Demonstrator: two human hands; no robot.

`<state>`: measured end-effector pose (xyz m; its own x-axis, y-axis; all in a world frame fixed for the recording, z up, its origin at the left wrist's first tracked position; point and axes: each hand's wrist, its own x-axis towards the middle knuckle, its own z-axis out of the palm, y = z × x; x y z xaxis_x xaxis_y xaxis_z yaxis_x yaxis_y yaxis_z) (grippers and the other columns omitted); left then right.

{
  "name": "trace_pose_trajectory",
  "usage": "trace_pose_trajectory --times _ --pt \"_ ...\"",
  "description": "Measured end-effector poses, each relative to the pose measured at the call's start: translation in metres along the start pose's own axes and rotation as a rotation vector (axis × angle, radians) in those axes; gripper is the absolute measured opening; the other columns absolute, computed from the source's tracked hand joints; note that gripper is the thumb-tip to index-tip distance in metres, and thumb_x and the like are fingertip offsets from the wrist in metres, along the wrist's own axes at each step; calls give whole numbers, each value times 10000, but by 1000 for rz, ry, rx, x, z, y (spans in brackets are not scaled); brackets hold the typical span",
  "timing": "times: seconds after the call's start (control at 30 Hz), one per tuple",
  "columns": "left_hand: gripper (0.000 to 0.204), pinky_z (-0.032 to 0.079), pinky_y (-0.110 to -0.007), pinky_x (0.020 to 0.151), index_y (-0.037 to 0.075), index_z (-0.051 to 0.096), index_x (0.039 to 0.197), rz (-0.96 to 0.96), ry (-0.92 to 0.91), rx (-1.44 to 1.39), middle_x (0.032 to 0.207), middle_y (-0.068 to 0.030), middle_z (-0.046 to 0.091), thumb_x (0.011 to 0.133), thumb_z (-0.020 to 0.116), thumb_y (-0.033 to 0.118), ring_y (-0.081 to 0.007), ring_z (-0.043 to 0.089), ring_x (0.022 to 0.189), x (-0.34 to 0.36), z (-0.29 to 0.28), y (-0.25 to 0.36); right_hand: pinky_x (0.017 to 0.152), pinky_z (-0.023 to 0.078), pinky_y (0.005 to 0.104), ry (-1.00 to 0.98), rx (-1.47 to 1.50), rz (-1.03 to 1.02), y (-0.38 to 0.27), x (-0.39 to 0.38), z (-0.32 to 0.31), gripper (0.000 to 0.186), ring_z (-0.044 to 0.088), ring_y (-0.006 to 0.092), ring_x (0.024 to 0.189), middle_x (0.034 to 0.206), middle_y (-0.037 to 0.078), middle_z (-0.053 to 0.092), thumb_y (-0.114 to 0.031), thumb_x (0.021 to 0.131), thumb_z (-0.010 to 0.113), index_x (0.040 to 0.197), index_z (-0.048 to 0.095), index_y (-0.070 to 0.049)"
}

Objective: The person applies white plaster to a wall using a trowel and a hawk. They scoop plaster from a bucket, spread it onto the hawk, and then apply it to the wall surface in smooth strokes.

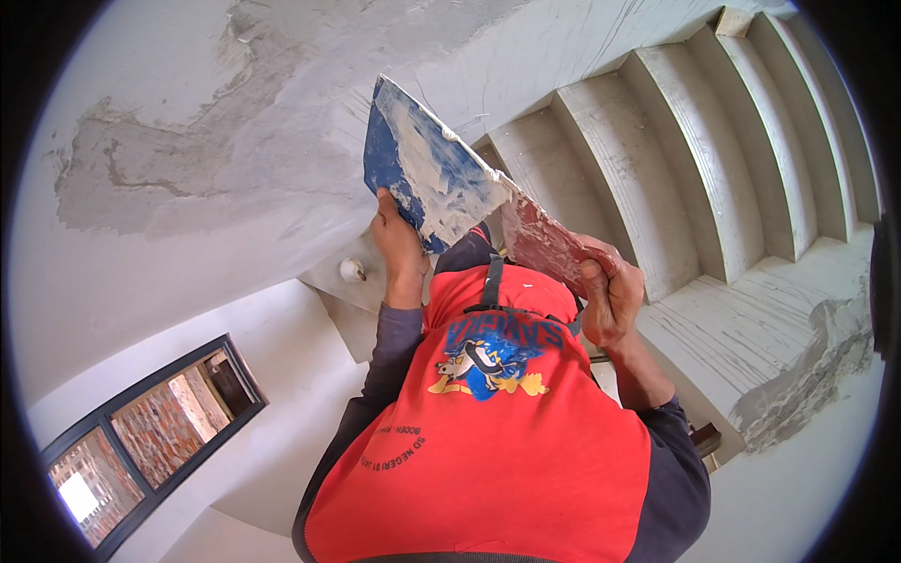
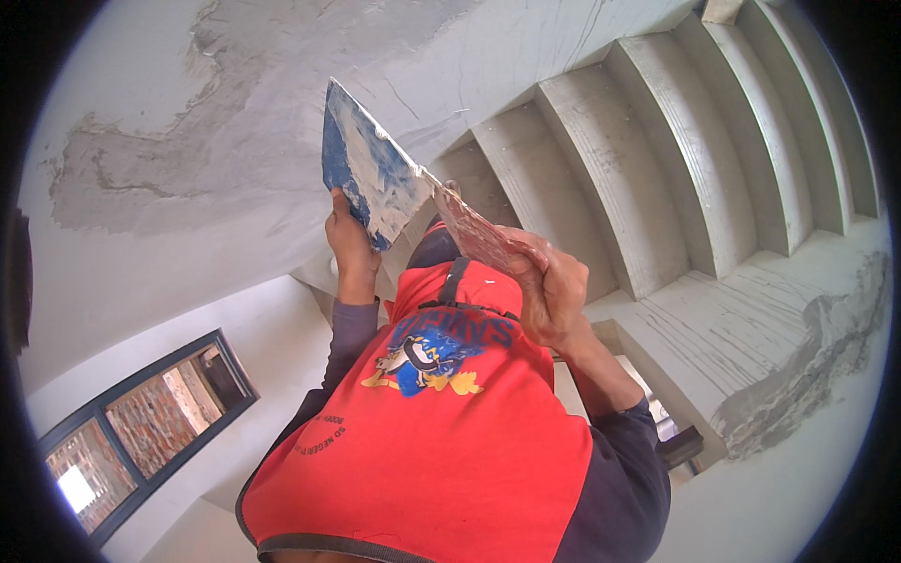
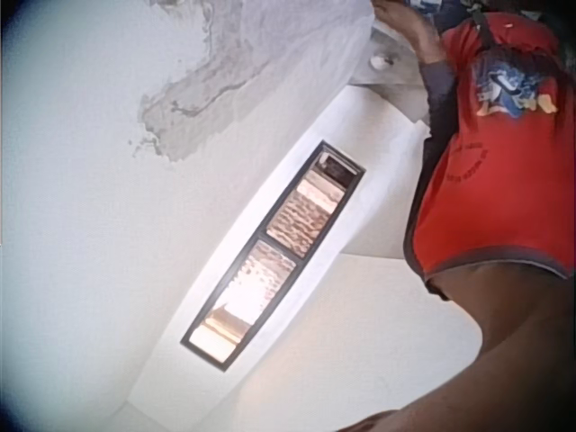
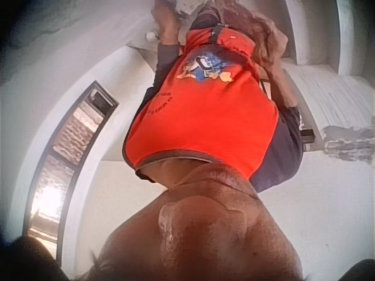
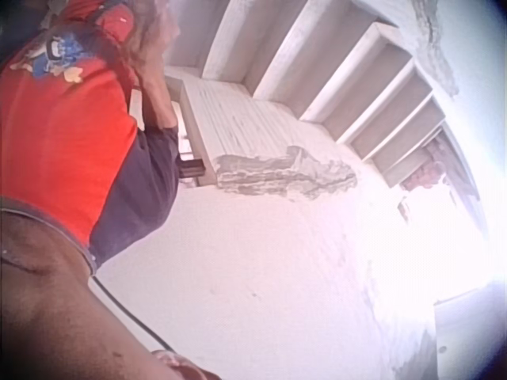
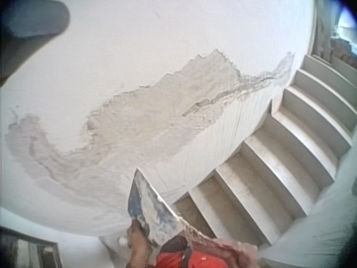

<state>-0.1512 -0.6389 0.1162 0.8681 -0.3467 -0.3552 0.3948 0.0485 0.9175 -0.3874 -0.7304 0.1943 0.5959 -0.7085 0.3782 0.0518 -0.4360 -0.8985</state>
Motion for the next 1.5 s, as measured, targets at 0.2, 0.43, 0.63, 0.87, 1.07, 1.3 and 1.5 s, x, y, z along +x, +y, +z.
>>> trace_pose_trajectory --times 0.2,0.43,0.63,0.87,1.07,1.3,1.5 --pt "446 502 -274 672 -77 569 1022 -14 -61 42 935 -109 637 964 429 342 -168 632 757 2 -3 8 683 498 287 47 -208 139 12 19 -30 182 649 177 773 902 177 655 -14 889 459 1005 590 37" --pt "431 454 -197 630 -46 621 964 -201 -399 280 841 -43 649 953 468 357 -63 576 677 -20 3 51 597 485 337 -161 -481 -350 -20 123 -62 164 613 342 667 772 173 624 -30 838 536 989 596 -10" --pt "422 469 -200 637 -51 613 1003 -164 -503 304 851 -43 651 962 448 336 -58 584 681 -23 0 73 652 511 373 -525 -752 -485 -50 173 -62 142 651 299 727 862 178 650 5 824 566 960 605 16" --pt "414 485 -211 688 -65 583 1056 -117 -539 374 906 -54 643 969 424 307 -70 598 745 -18 -1 81 567 475 374 -737 -781 -459 -69 165 -56 89 624 306 630 716 165 637 -35 802 602 887 628 -35" --pt "412 487 -217 699 -65 581 1060 -156 -551 353 910 -52 641 966 426 306 -76 599 751 -9 -5 75 624 497 380 -822 -628 -374 -64 162 -50 113 644 293 662 753 177 649 -14 767 595 876 606 14" --pt "403 474 -214 683 -64 592 1048 -148 -514 372 895 -47 640 965 436 297 -74 588 740 0 -6 68 608 488 377 -885 -548 -214 -66 151 -48 126 634 307 640 723 172 645 -49 776 595 880 621 18" --pt "387 471 -213 637 -53 598 1018 -146 -500 368 846 -40 639 964 439 296 -72 581 690 7 -3 62 610 471 392 -998 -482 -81 -61 144 -48 130 615 330 644 743 183 644 -58 787 573 870 623 28"
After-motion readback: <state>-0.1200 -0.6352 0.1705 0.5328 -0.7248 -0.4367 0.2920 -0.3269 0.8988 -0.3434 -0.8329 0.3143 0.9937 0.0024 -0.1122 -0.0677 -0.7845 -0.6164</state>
